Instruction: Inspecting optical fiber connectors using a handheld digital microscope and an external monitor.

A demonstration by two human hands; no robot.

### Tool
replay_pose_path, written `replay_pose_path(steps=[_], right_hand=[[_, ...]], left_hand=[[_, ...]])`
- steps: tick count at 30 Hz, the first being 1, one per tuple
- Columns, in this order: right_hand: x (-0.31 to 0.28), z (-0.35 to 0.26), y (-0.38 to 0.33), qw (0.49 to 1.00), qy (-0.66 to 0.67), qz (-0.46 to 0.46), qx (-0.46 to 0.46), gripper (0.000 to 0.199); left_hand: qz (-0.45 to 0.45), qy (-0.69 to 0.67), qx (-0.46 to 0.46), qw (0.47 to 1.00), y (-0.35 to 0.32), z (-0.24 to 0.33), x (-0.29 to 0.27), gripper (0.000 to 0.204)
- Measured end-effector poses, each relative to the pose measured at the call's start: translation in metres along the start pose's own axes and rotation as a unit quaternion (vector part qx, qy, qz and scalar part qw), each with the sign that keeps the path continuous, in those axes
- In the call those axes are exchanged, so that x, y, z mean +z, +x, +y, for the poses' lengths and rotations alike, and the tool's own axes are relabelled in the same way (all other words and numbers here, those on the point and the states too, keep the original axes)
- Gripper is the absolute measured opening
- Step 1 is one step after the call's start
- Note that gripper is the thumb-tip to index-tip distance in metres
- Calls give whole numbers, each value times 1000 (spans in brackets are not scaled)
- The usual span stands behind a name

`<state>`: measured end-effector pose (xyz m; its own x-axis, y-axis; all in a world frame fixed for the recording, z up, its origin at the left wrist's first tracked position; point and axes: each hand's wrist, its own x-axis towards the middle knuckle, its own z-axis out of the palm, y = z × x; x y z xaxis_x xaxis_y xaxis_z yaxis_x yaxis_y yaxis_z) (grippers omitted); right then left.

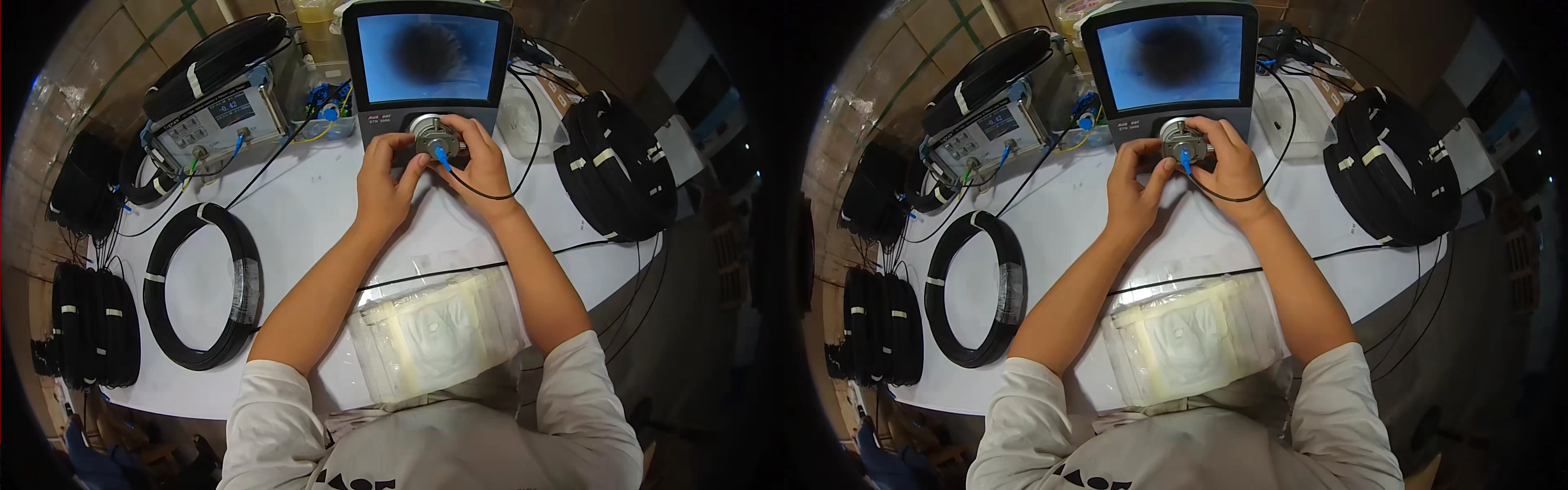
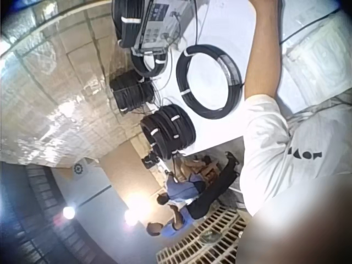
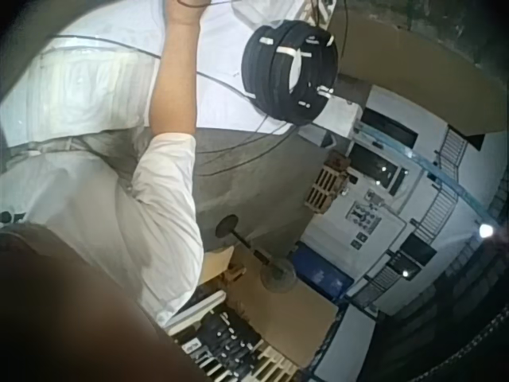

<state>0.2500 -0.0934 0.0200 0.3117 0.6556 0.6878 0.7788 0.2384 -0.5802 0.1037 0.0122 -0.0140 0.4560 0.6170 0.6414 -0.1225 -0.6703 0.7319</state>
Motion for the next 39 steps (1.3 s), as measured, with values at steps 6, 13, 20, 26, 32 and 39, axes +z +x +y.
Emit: replay_pose_path(steps=[6,13,20,26,32,39], right_hand=[[-2,3,-2,1000,7,-1,2,53],[9,5,-7,996,-72,54,11,60],[-2,1,-3,998,-42,31,-45,57],[2,5,-4,998,-41,41,-35,53],[9,7,-6,996,-68,58,-10,64],[-1,9,-5,997,-51,28,-55,63]], left_hand=[[5,21,15,1000,-1,3,0,32],[0,-12,-11,1000,-1,7,2,32],[0,-46,-18,999,-3,-1,3,36],[-28,-10,-18,999,-1,10,1,38],[-21,-15,10,1000,-1,7,5,43],[-19,-46,-23,998,-3,1,6,37]])
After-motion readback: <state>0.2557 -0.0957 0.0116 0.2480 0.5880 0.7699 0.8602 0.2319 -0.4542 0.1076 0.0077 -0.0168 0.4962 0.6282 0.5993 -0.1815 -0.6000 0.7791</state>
